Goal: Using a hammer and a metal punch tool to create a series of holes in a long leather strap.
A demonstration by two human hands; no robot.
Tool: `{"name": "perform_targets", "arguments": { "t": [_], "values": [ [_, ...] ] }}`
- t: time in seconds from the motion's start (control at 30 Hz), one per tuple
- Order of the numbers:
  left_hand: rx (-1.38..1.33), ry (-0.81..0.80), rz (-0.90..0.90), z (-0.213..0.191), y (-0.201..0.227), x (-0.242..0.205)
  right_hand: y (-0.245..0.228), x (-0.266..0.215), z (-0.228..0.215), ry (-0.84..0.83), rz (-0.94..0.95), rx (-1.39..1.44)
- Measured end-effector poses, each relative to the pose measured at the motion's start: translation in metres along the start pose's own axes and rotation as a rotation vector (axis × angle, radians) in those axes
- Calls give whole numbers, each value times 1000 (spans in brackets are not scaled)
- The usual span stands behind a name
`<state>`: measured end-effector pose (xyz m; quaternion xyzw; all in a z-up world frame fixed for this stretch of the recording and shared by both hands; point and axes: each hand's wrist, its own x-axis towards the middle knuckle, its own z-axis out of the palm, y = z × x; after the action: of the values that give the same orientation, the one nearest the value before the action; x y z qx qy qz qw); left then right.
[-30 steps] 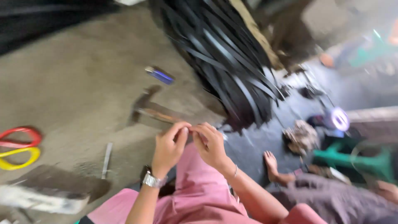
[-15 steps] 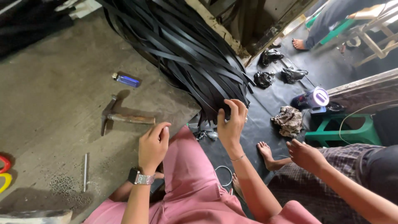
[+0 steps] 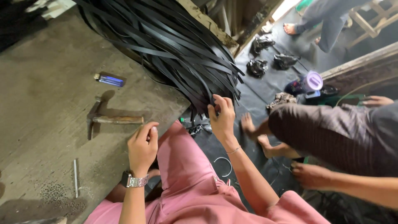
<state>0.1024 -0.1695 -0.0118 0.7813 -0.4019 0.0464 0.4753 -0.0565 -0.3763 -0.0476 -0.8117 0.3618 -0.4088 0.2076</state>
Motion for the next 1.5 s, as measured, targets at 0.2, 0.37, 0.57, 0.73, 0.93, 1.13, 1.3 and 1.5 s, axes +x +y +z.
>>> {"name": "perform_targets", "arguments": {
  "t": [0.2,0.37,0.57,0.73,0.93,1.13,1.3,1.5],
  "values": [
    [7,-3,-3,3,-4,-5,-23,-27,-6,-198,355,450],
    [-28,-56,137,-4,3,-5,-94,-34,-23,-482,584,726],
    [-382,-159,-172,-20,43,-19,-117,-64,-20,-675,505,748],
    [-370,-98,-268,-26,48,-31,-132,-63,-22,-815,525,761],
    [-447,-114,-472,-32,44,-48,-107,-72,-11,-878,653,778],
    [-458,-164,-523,-48,49,-48,-122,-65,-8,-820,723,976],
    [-394,-170,-518,-48,41,-61,-131,-58,-3,-770,689,1032],
    [-414,-170,-536,-55,49,-65,-154,-28,9,-920,584,923]
  ]
}}
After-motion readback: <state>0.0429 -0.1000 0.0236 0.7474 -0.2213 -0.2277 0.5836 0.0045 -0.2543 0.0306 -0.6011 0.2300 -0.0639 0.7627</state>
